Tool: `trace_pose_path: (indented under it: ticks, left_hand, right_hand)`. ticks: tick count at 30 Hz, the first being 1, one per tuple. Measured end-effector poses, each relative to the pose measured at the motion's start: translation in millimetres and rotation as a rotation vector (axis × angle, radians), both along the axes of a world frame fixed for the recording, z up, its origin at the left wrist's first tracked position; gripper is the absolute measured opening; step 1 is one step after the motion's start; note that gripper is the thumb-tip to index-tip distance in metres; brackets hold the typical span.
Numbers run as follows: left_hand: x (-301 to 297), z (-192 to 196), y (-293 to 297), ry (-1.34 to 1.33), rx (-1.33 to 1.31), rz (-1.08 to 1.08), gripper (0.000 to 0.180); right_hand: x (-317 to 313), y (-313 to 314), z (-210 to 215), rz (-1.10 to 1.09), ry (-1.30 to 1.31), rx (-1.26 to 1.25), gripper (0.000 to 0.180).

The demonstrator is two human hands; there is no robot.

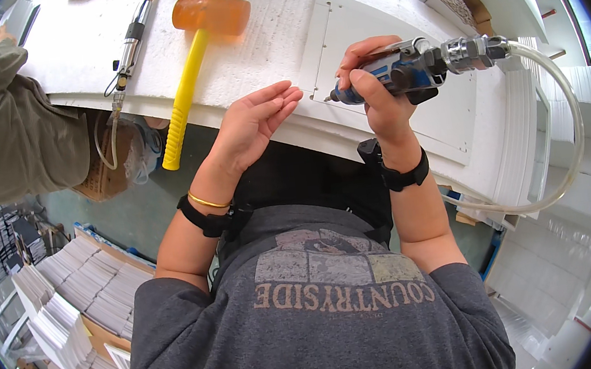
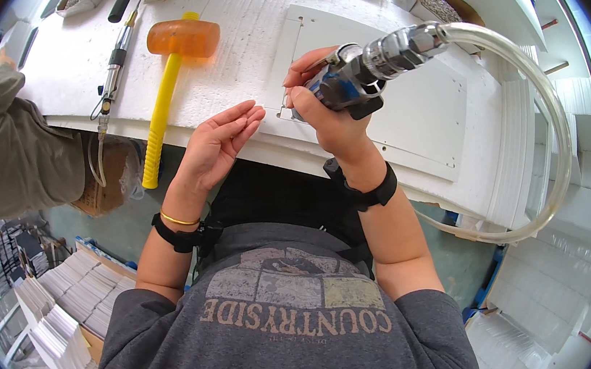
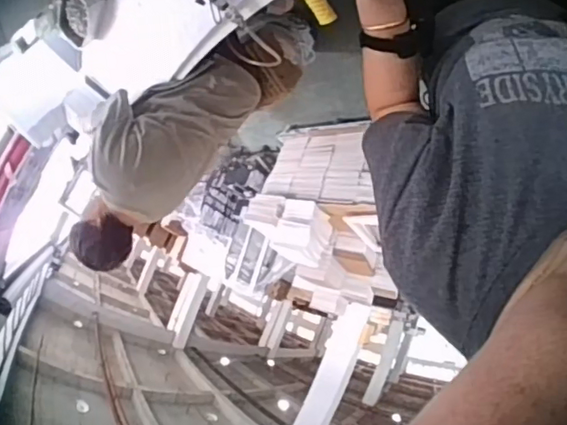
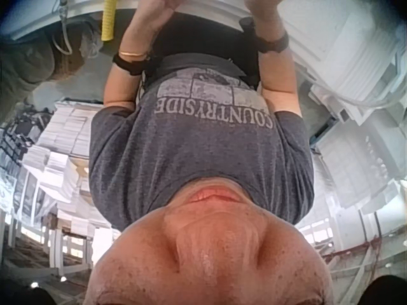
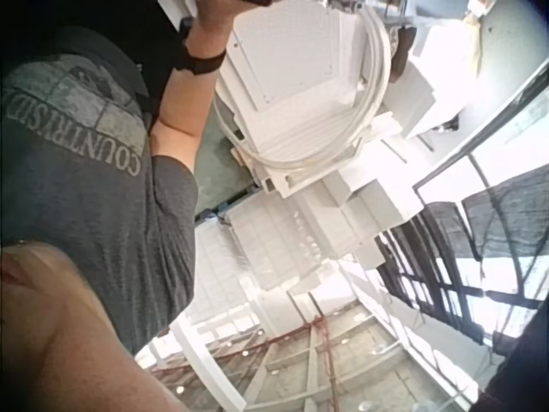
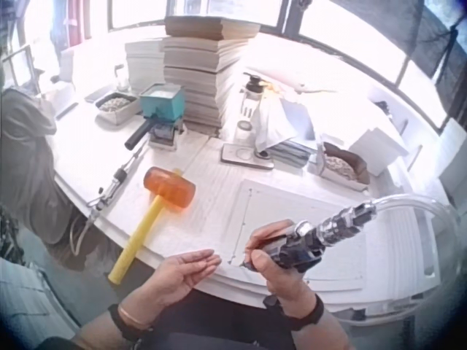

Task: Assembling a white furniture frame using a mallet and an electric screwdriver to secure components.

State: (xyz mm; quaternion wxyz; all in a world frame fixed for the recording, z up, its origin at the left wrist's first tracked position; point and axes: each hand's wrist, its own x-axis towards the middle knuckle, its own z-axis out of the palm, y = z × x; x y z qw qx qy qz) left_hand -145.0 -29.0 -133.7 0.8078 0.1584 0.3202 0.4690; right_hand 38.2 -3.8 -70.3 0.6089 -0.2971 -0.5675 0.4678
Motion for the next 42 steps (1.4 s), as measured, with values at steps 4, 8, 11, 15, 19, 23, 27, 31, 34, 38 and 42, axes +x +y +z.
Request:
trace_pose_path:
  ticks: [4, 8, 11, 15, 19, 23, 27, 31, 34, 38, 42]
  left_hand:
    - [-1.6, -2.9, 1.9, -0.004, -0.005, 0.003, 0.035]
    - [-2.7, -2.9, 3.2, -0.005, -0.004, 0.006, 0.034]
    - [-4.1, -3.5, 4.4, -0.019, -0.007, -0.004, 0.033]
    - [-6.5, -4.7, 4.6, -0.021, -0.006, -0.005, 0.033]
    - [-6.8, -2.2, 3.9, 0.001, -0.013, 0.008, 0.033]
    - [-8.6, -3.5, 0.3, 0.037, 0.001, 0.015, 0.034]
    - [-11.0, 0.2, -1.7, 0.114, -0.042, 0.018, 0.031]
    - [-14.3, -0.7, 0.6, 0.083, -0.009, -0.007, 0.028]
    - [-11.8, 7.3, 3.6, 0.072, -0.028, -0.034, 0.023]
    - [3.6, 24.9, 11.9, 0.085, 0.05, -0.187, 0.017]
    - [31.8, 62.6, 24.2, 0.2, 0.183, -0.341, 0.014]
  right_hand:
    - [-4.0, 0.9, -0.4, 0.031, -0.075, -0.006, 0.019]
    - [-7.0, 1.2, -2.3, 0.049, -0.083, -0.014, 0.018]
    - [-6.4, 3.9, -1.9, 0.05, -0.077, -0.047, 0.017]
    - [-4.8, 7.2, -4.7, 0.054, -0.026, -0.066, 0.016]
    - [-3.7, 9.3, -4.8, 0.065, -0.002, -0.07, 0.018]
    - [6.7, 15.3, -2.3, 0.058, 0.035, -0.105, 0.023]
    - [22.3, 5.3, 16.0, 0.177, 0.008, 0.014, 0.03]
    - [37.9, -40.7, 28.9, -0.037, 0.048, 0.085, 0.05]
    - [57.3, -101.6, 14.9, -0.165, 0.005, -0.346, 0.049]
    - [70.6, -164.7, -27.9, -0.191, 0.299, -0.854, 0.042]
    - [73.8, -183.7, -55.2, -0.153, 0.611, -1.185, 0.036]
